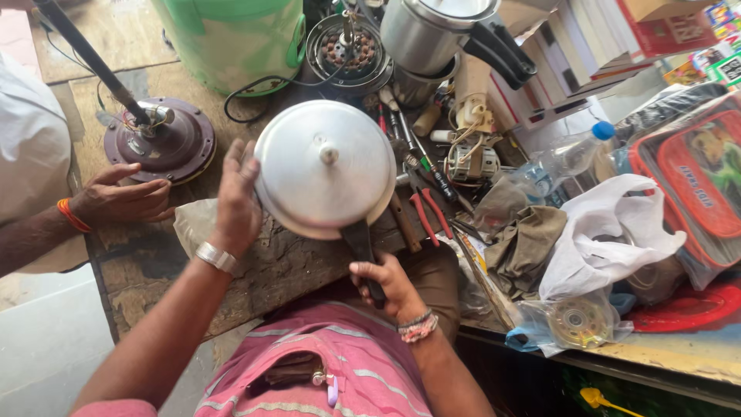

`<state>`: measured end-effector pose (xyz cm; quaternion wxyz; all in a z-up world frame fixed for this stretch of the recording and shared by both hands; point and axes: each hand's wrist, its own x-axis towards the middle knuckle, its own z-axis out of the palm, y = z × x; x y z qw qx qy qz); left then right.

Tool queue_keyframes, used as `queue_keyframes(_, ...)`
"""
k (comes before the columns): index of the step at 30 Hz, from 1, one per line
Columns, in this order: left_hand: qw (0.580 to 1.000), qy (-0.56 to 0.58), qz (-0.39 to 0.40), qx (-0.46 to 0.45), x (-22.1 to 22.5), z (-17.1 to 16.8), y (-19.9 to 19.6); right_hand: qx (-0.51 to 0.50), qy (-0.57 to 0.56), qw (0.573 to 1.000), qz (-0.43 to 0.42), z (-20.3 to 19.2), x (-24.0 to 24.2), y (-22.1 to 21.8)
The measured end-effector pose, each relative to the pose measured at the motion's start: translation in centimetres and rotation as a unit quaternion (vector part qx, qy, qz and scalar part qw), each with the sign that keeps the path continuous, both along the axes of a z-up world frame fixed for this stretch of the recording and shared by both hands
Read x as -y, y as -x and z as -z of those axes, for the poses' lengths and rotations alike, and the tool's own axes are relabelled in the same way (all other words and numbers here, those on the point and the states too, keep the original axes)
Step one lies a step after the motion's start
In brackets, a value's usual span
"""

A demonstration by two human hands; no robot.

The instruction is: The person disassembles a pressure cooker, removes the lid, and uses a hammer to tap the bottom of the pot. They then reassemble the cooker by placing the lid back on and securing it.

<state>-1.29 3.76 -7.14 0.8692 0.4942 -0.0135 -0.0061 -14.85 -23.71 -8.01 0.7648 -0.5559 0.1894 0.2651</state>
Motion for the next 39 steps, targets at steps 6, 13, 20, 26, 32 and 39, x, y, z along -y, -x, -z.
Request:
queue_keyframes(6,0.968,-0.192,-0.084,-0.139,5.9,2.2,7.9,0.102,0.069,0.992,0.03,-1.3,-2.2,-2.8)
queue_keyframes(13,0.901,0.186,0.179,-0.349,9.0,3.9,11.2,0.394,0.572,0.714,-0.091,-2.8,-4.6,-0.4)
queue_keyframes(20,0.961,0.086,0.12,-0.233,11.2,2.9,10.7,0.434,0.56,0.704,-0.051,-2.7,-6.4,-1.0)
queue_keyframes(26,0.964,0.031,0.122,-0.236,11.9,5.3,11.4,0.44,0.493,0.744,-0.096,-2.2,-3.4,-0.3)
queue_keyframes(32,0.935,-0.028,0.155,-0.316,9.7,3.1,11.2,0.466,0.469,0.74,-0.121,-3.5,-1.2,-1.5)
queue_keyframes(39,0.921,-0.164,0.147,-0.321,7.8,1.3,10.8,0.455,0.432,0.759,-0.172,-4.1,1.9,-2.3)
